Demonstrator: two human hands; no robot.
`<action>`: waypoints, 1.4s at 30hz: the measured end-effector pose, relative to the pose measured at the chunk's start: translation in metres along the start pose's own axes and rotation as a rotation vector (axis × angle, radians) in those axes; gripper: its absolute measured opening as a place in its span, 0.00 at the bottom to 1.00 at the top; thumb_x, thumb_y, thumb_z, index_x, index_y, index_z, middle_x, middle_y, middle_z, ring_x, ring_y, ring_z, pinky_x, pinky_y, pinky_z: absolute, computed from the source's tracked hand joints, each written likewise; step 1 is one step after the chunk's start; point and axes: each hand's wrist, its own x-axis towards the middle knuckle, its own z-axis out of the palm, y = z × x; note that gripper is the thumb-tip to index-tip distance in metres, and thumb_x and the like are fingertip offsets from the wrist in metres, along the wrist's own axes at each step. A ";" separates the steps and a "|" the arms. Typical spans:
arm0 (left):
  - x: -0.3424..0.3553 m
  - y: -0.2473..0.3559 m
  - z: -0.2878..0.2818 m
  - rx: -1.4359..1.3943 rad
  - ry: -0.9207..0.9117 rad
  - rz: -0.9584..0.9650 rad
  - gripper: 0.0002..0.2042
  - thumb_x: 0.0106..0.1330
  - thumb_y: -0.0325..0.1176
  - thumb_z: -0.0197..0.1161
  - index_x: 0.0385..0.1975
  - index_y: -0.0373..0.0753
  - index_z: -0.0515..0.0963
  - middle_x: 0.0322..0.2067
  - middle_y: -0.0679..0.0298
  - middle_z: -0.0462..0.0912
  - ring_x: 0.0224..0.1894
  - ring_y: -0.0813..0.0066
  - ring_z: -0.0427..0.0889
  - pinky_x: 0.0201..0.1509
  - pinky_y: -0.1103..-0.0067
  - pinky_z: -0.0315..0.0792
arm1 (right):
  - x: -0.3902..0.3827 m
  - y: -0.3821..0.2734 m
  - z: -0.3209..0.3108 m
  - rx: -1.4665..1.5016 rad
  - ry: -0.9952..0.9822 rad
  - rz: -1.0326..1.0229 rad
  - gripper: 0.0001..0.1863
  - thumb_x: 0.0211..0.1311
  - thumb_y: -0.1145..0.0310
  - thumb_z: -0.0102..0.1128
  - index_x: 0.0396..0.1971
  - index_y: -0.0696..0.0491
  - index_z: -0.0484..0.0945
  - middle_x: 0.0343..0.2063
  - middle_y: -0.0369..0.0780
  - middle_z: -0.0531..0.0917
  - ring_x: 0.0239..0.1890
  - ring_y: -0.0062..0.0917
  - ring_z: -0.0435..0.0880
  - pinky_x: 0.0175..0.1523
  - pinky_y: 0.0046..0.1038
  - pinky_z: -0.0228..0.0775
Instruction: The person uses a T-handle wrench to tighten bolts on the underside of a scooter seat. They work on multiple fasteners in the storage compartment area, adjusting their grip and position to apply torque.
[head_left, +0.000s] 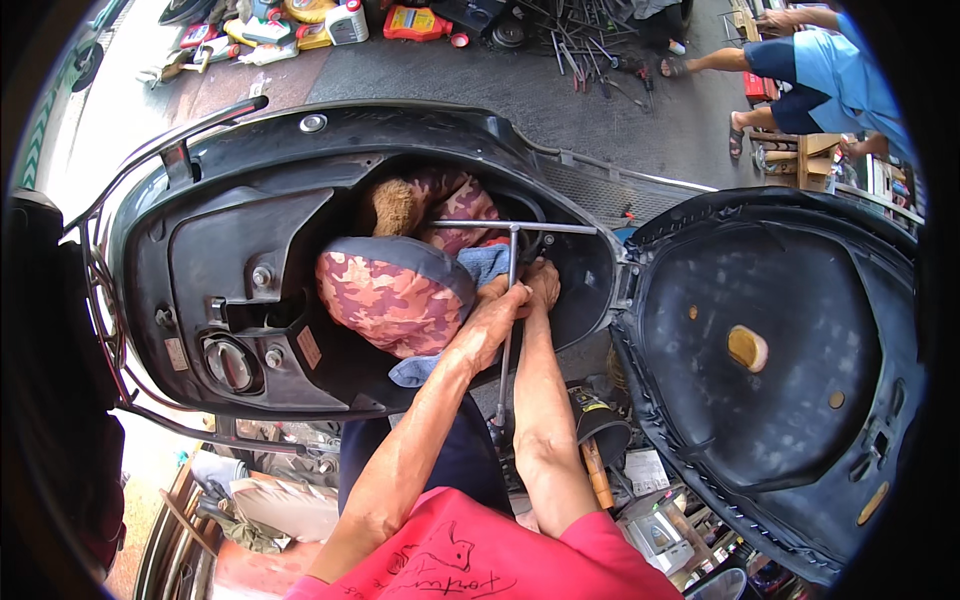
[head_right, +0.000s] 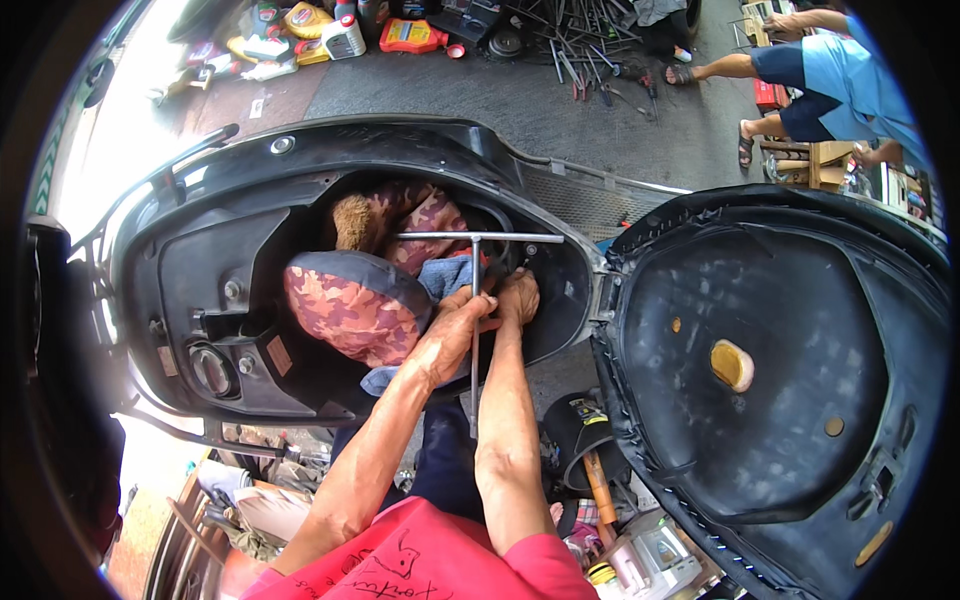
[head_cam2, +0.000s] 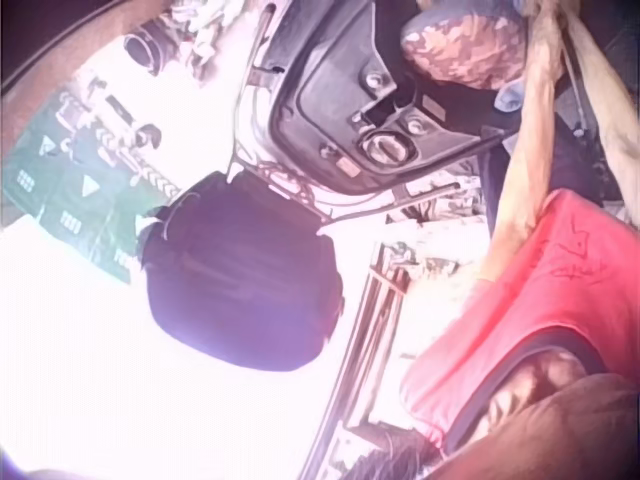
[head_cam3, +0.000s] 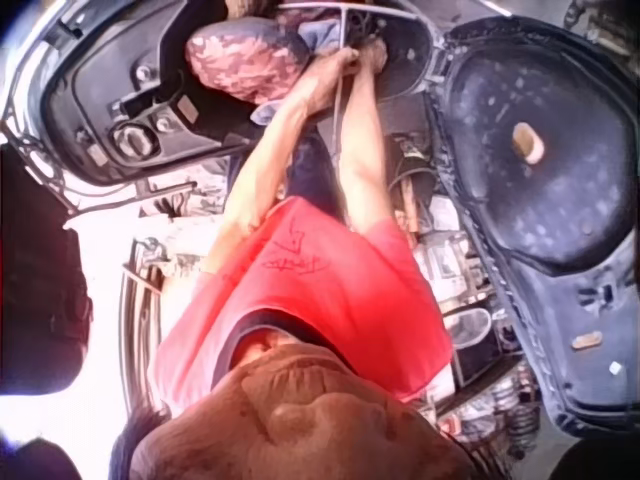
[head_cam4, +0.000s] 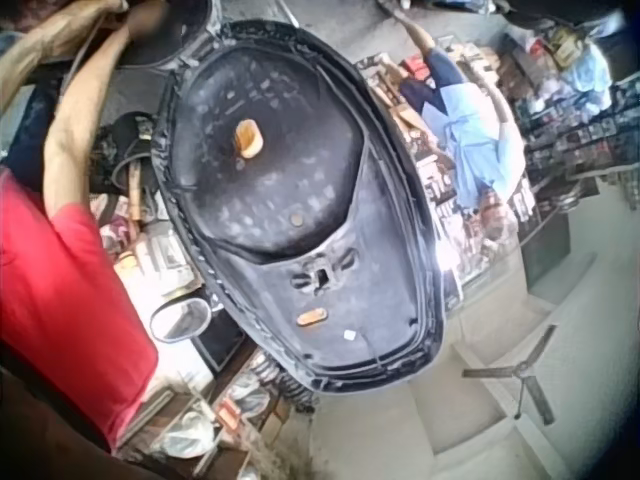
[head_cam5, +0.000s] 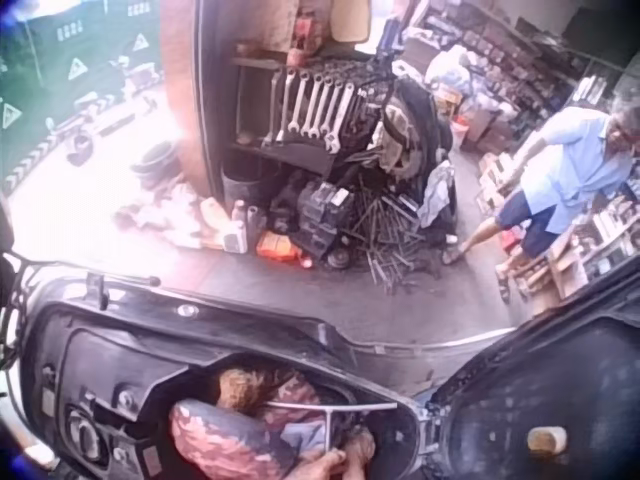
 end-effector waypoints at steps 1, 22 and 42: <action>0.000 0.000 0.000 -0.002 -0.006 0.002 0.15 0.72 0.34 0.56 0.54 0.35 0.77 0.44 0.67 0.80 0.49 0.77 0.76 0.58 0.74 0.72 | 0.004 0.006 -0.001 0.012 0.004 0.001 0.24 0.74 0.52 0.43 0.46 0.53 0.83 0.48 0.53 0.84 0.53 0.54 0.81 0.57 0.49 0.73; -0.001 -0.004 0.010 0.034 0.106 0.049 0.07 0.67 0.34 0.56 0.35 0.37 0.76 0.28 0.72 0.72 0.31 0.82 0.67 0.37 0.81 0.64 | 0.010 -0.021 0.001 0.236 0.276 0.423 0.23 0.53 0.44 0.73 0.26 0.52 0.90 0.29 0.43 0.89 0.36 0.43 0.89 0.41 0.43 0.78; 0.004 -0.009 -0.003 0.058 0.019 0.009 0.10 0.68 0.32 0.58 0.45 0.37 0.76 0.38 0.67 0.79 0.42 0.79 0.75 0.51 0.79 0.70 | 0.029 -0.003 0.023 0.284 0.249 0.499 0.13 0.50 0.56 0.72 0.30 0.49 0.91 0.34 0.47 0.89 0.39 0.46 0.89 0.47 0.44 0.80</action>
